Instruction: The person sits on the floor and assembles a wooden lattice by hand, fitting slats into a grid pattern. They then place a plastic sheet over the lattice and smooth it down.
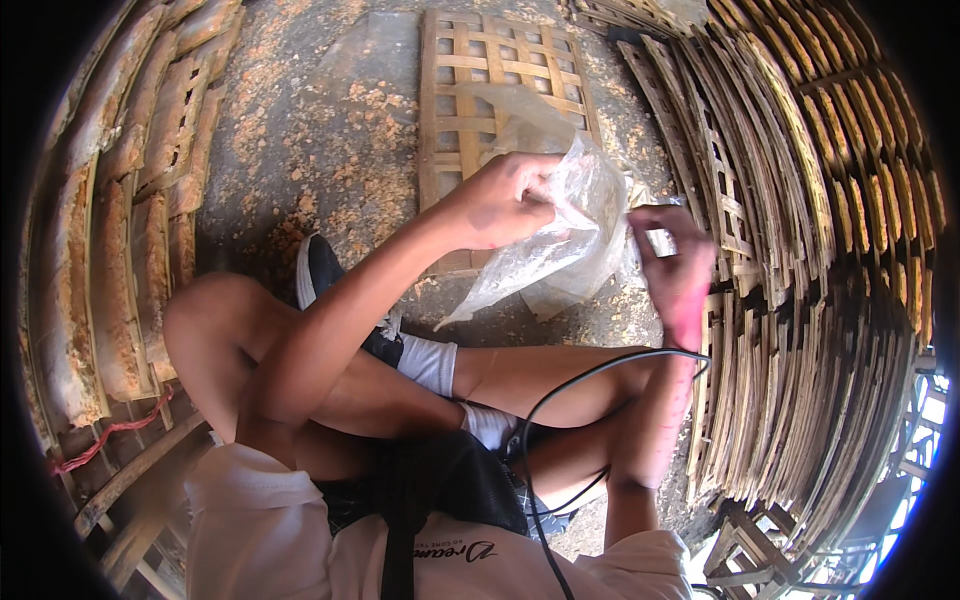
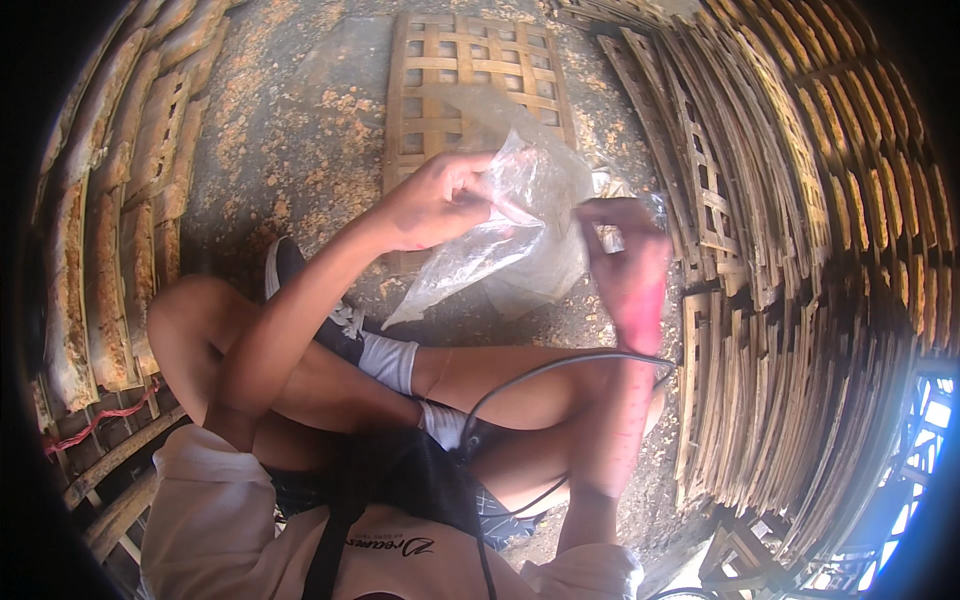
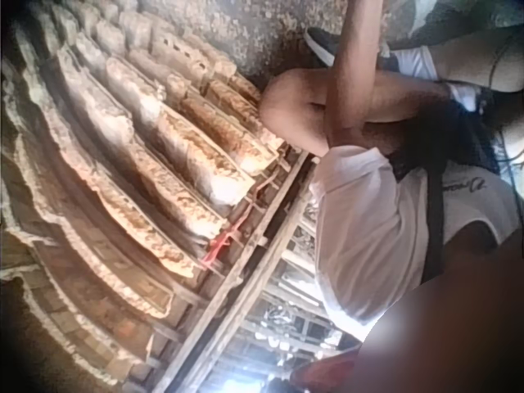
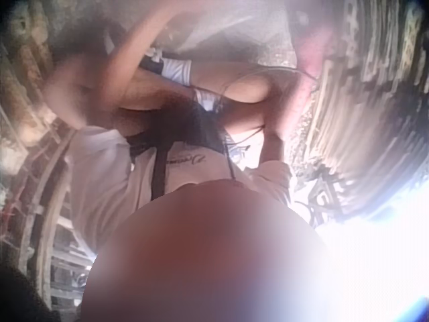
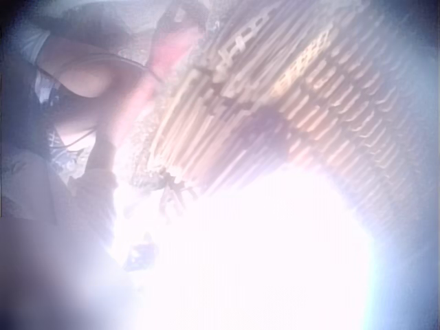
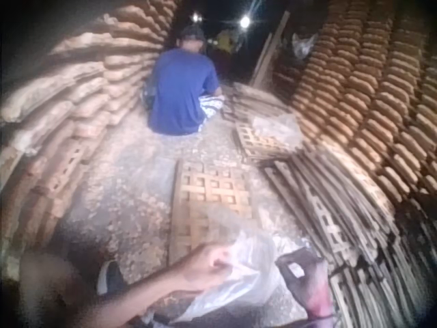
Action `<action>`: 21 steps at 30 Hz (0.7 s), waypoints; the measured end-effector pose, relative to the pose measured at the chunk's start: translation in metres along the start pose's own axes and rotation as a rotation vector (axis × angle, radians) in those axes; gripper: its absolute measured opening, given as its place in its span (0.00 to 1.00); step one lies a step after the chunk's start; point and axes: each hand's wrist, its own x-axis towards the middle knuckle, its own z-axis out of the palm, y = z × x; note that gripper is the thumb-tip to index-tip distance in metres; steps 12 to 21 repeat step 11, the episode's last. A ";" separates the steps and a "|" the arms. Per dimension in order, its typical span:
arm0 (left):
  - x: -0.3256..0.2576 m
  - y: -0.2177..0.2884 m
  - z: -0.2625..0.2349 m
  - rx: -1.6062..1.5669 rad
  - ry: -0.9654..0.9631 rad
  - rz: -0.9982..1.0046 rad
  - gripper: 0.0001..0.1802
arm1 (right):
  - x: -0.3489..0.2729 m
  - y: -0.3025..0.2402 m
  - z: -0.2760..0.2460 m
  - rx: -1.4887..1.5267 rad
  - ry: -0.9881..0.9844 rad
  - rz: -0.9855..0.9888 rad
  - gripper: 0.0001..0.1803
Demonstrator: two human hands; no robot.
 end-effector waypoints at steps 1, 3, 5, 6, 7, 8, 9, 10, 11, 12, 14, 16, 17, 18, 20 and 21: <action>0.000 -0.002 -0.003 0.026 -0.007 -0.030 0.35 | 0.001 0.011 -0.010 -0.105 0.050 0.043 0.08; 0.000 -0.007 -0.010 0.040 -0.025 -0.051 0.34 | 0.002 0.032 -0.031 -0.229 0.120 0.168 0.09; 0.004 -0.013 -0.011 -0.063 0.017 -0.124 0.34 | 0.000 0.045 -0.045 -0.333 0.145 0.296 0.13; 0.006 -0.017 -0.010 -0.104 0.041 -0.184 0.35 | -0.002 0.049 -0.041 -0.311 0.156 0.273 0.13; 0.006 -0.020 -0.010 -0.225 0.045 -0.211 0.36 | -0.002 0.051 -0.033 -0.294 0.161 0.276 0.13; 0.006 -0.022 -0.010 -0.324 0.055 -0.293 0.38 | -0.001 0.050 -0.028 -0.273 0.164 0.345 0.14; 0.006 -0.024 -0.011 -0.424 0.058 -0.353 0.40 | -0.004 0.046 -0.020 -0.125 0.112 0.311 0.17; 0.007 -0.026 -0.011 -0.420 0.106 -0.424 0.42 | -0.003 0.041 -0.009 -0.112 0.069 0.223 0.20; 0.008 -0.027 -0.009 -0.417 0.146 -0.474 0.44 | -0.001 0.037 -0.009 -0.118 0.066 0.264 0.20; 0.008 -0.027 -0.009 -0.417 0.146 -0.474 0.44 | -0.001 0.037 -0.009 -0.118 0.066 0.264 0.20; 0.008 -0.027 -0.009 -0.417 0.146 -0.474 0.44 | -0.001 0.037 -0.009 -0.118 0.066 0.264 0.20; 0.008 -0.027 -0.009 -0.417 0.146 -0.474 0.44 | -0.001 0.037 -0.009 -0.118 0.066 0.264 0.20; 0.008 -0.027 -0.009 -0.417 0.146 -0.474 0.44 | -0.001 0.037 -0.009 -0.118 0.066 0.264 0.20; 0.008 -0.027 -0.009 -0.417 0.146 -0.474 0.44 | -0.001 0.037 -0.009 -0.118 0.066 0.264 0.20; 0.008 -0.027 -0.009 -0.417 0.146 -0.474 0.44 | -0.001 0.037 -0.009 -0.118 0.066 0.264 0.20; 0.008 -0.027 -0.009 -0.417 0.146 -0.474 0.44 | -0.001 0.037 -0.009 -0.118 0.066 0.264 0.20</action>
